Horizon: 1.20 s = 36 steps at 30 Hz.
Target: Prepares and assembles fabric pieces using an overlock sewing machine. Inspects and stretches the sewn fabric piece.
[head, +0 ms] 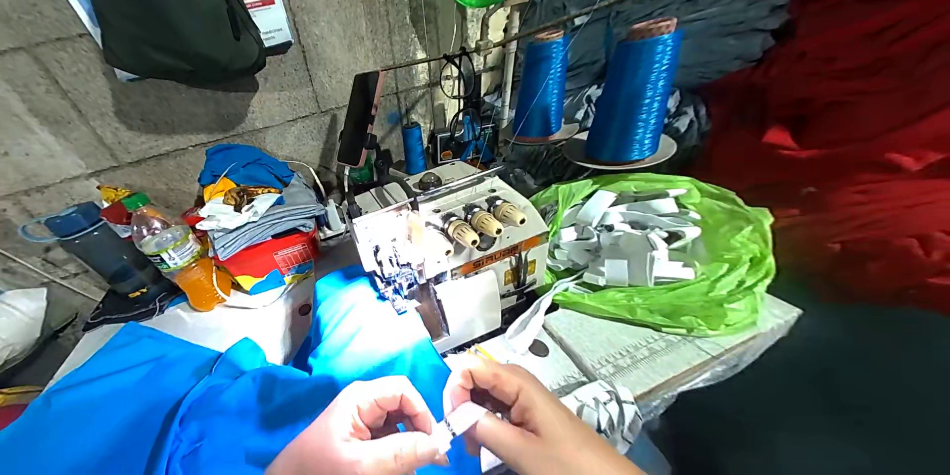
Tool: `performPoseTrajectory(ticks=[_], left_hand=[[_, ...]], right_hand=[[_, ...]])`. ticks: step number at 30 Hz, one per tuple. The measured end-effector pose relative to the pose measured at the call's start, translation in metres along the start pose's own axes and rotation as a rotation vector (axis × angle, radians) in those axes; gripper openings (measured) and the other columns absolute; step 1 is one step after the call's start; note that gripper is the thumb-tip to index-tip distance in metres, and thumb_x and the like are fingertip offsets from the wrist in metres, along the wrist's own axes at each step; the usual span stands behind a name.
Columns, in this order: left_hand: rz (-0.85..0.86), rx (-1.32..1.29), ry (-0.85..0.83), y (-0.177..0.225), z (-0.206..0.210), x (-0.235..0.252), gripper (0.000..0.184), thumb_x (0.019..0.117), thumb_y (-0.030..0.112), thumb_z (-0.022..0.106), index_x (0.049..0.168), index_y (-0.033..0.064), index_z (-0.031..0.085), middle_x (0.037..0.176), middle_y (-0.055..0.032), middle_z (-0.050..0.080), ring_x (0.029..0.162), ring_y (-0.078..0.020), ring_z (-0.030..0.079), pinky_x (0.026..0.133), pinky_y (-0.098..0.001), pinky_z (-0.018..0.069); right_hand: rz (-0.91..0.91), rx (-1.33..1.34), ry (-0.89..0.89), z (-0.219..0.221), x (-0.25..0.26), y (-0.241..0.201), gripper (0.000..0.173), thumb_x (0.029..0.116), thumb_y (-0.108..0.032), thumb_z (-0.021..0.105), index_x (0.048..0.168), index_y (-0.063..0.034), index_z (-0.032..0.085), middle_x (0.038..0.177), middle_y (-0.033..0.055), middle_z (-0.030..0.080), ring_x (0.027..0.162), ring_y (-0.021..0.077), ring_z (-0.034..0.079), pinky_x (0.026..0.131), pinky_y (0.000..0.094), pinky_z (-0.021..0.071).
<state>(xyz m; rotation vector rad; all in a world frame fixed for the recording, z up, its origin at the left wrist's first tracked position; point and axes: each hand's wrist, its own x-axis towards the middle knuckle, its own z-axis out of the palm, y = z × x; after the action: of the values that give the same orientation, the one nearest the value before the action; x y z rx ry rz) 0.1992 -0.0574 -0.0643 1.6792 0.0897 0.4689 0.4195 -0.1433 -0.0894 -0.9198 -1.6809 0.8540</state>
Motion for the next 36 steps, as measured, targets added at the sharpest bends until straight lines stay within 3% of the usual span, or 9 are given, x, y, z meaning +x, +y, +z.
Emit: performPoseTrajectory(ticks=[3,5,8,13,21,29,36], left_hand=[[0.026,0.031,-0.056,0.002,-0.003,0.0,0.008,0.1002,0.005,0.059,0.104,0.0055,0.066,0.099,0.0005,0.072,0.089,-0.0013,0.067,0.079,-0.0188,0.0553],[0.04,0.054,-0.058,0.003,-0.004,0.002,0.007,0.099,0.003,0.06,0.104,0.0038,0.066,0.096,-0.0001,0.072,0.088,-0.002,0.068,0.079,-0.0195,0.0562],[0.046,0.104,-0.068,0.005,-0.004,0.004,0.007,0.0977,0.001,0.061,0.102,0.0007,0.066,0.093,-0.0022,0.072,0.086,-0.002,0.068,0.077,-0.0182,0.0561],[0.054,0.144,0.001,0.004,-0.001,0.004,0.006,0.0949,-0.002,0.064,0.099,0.0017,0.065,0.09,-0.0016,0.073,0.081,-0.002,0.07,0.073,-0.0173,0.0579],[0.065,0.172,0.066,0.004,0.001,0.003,0.005,0.0936,-0.002,0.065,0.097,0.0008,0.065,0.088,-0.0019,0.074,0.08,-0.0023,0.071,0.072,-0.0177,0.0584],[0.067,0.056,0.011,0.002,-0.003,0.0,0.009,0.0963,-0.001,0.063,0.103,0.0048,0.066,0.096,-0.0018,0.076,0.086,-0.0044,0.072,0.075,-0.0199,0.0594],[-0.009,0.084,0.097,0.002,-0.001,0.0,0.009,0.0947,-0.001,0.064,0.099,0.0066,0.065,0.091,0.0013,0.076,0.08,-0.0032,0.072,0.071,-0.0193,0.0594]], right_hand=[[0.09,0.105,-0.217,-0.014,0.002,-0.009,0.009,0.0939,-0.009,0.064,0.101,-0.0033,0.063,0.082,-0.0038,0.062,0.072,-0.0027,0.058,0.065,0.0157,0.0484],[0.132,0.117,-0.27,-0.018,0.004,-0.011,0.015,0.0955,-0.019,0.068,0.099,-0.0053,0.066,0.08,-0.0071,0.062,0.071,-0.0049,0.056,0.065,0.014,0.0465],[0.165,0.079,-0.2,-0.017,0.008,-0.01,0.014,0.097,-0.02,0.065,0.089,-0.0089,0.067,0.073,-0.0103,0.057,0.065,-0.0073,0.05,0.059,0.0109,0.0408],[0.193,0.087,-0.139,-0.017,0.011,-0.014,0.01,0.0947,-0.017,0.063,0.085,-0.0148,0.064,0.072,-0.0136,0.056,0.064,-0.0087,0.05,0.057,0.0101,0.04],[0.249,0.108,-0.134,-0.017,0.012,-0.011,0.01,0.0936,-0.018,0.063,0.084,-0.0165,0.064,0.07,-0.0144,0.055,0.063,-0.0078,0.051,0.056,0.0112,0.0402],[0.306,0.252,-0.155,-0.018,0.014,-0.005,0.011,0.0919,-0.017,0.064,0.082,-0.022,0.064,0.068,-0.0164,0.057,0.061,-0.0068,0.053,0.057,0.0125,0.0426],[0.315,0.208,-0.136,-0.017,0.016,-0.006,0.012,0.0914,-0.016,0.064,0.08,-0.0213,0.064,0.067,-0.0165,0.056,0.06,-0.0075,0.05,0.055,0.0119,0.0398]])
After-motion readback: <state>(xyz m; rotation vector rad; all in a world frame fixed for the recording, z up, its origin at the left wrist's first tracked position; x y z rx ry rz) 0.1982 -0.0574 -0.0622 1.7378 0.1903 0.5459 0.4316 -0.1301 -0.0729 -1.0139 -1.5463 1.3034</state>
